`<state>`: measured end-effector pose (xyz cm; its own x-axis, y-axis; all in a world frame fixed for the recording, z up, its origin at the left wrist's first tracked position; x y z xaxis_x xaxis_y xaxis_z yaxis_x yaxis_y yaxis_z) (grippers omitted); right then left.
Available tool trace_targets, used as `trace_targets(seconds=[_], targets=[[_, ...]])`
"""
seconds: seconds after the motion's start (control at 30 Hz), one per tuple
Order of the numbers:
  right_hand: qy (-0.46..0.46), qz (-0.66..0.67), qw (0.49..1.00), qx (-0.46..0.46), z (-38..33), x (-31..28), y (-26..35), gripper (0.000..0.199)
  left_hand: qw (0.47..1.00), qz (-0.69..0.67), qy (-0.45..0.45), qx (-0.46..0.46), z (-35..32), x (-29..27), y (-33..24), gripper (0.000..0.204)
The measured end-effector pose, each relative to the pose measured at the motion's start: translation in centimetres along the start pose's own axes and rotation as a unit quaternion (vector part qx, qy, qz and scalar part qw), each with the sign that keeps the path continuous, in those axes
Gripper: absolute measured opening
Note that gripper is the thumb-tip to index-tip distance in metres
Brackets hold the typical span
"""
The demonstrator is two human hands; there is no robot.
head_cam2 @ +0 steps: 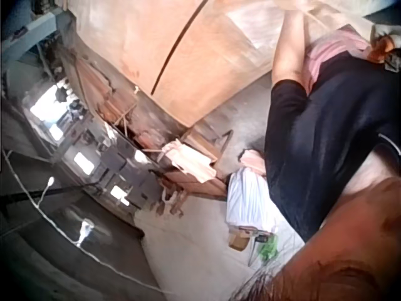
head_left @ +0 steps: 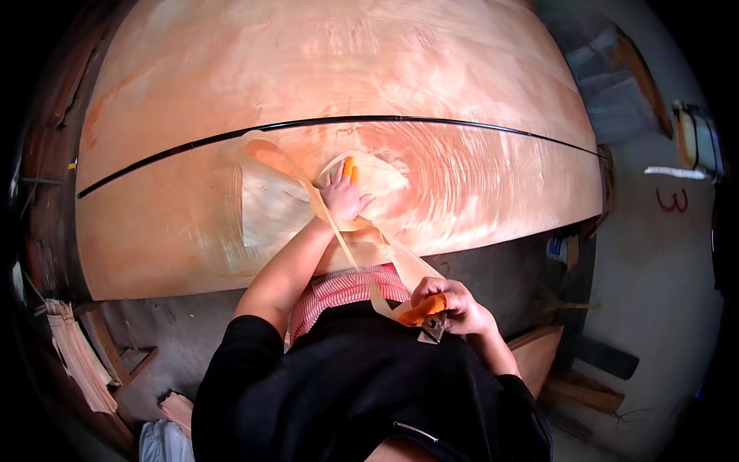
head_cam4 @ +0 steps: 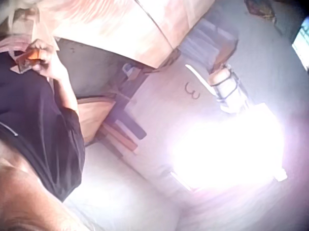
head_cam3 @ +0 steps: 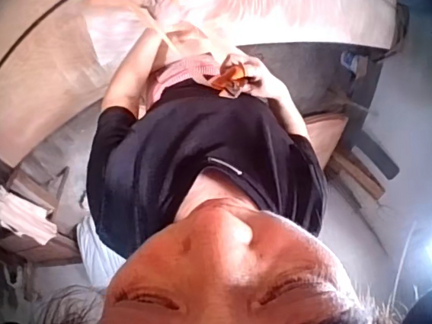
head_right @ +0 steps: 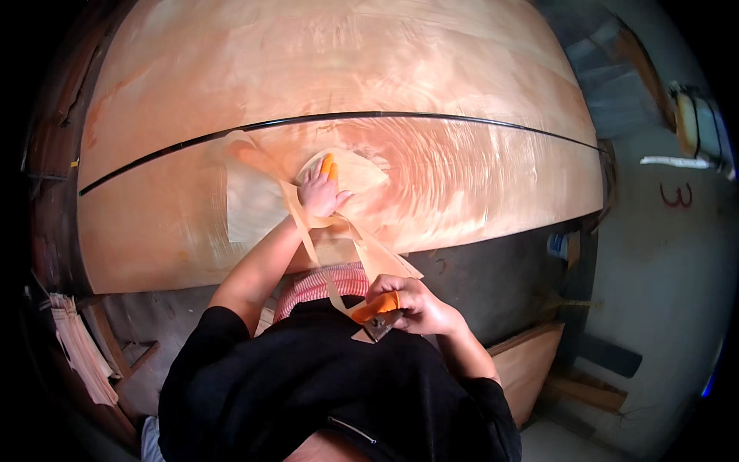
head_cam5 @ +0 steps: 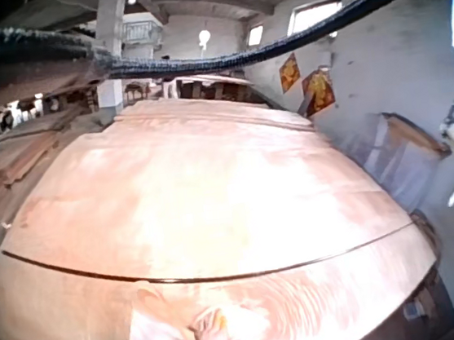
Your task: The person uses a utility knife and a flexible ruler to cut large sheets of wood veneer on a workbench. They trace curved lines, cut out shapes, and stack the cut pieces. The person also uses a brush to apply a substance to the veneer surface.
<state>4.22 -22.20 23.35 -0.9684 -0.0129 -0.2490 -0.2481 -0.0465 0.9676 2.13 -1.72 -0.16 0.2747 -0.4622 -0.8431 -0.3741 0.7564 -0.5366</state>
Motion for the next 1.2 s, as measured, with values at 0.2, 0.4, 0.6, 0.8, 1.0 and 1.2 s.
trace_targets(seconds=[0.2, 0.4, 0.6, 0.8, 1.0, 1.2], targets=[[-0.029, -0.043, 0.999, 0.012, -2.2, 4.0, 2.3, 0.025, 0.976, -0.042, 0.213, -0.021, -1.7, -3.9, -0.3, 0.065], [-0.003, -0.005, 1.000, -0.017, -2.8, 6.5, 3.2, 0.028, 0.951, 0.048, 0.282, 0.119, -10.0, -8.5, 2.4, 0.061], [0.058, -0.049, 0.996, -0.051, -3.4, 10.6, 3.3, 0.029, 0.829, -0.554, -0.077, -0.017, -17.8, -6.6, 10.4, 0.031], [0.010, -0.043, 0.996, -0.077, -7.8, 14.5, 2.9, 0.019, 0.981, -0.002, -0.190, -0.037, -24.8, -17.6, 3.0, 0.011], [-0.001, 0.011, 0.999, -0.045, -11.1, 21.0, 1.2, 0.015, 0.950, -0.073, -0.258, -0.162, -37.2, -20.1, 1.2, 0.027], [0.025, -0.015, 0.997, -0.075, -9.3, 26.3, 3.9, 0.016, 0.907, -0.131, -0.244, -0.317, -50.2, -17.2, 5.8, 0.042]])
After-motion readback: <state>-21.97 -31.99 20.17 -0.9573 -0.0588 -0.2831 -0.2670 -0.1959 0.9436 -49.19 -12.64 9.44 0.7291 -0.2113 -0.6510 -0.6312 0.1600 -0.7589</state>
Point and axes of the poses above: each hand's wrist, its own z-axis towards the middle knuckle, its own x-axis out of the palm, y = z × x, the point moved 2 cm from there along z, towards the middle knuckle, and after that the axes turned 10 degrees about -z, right-handed, at the moved point
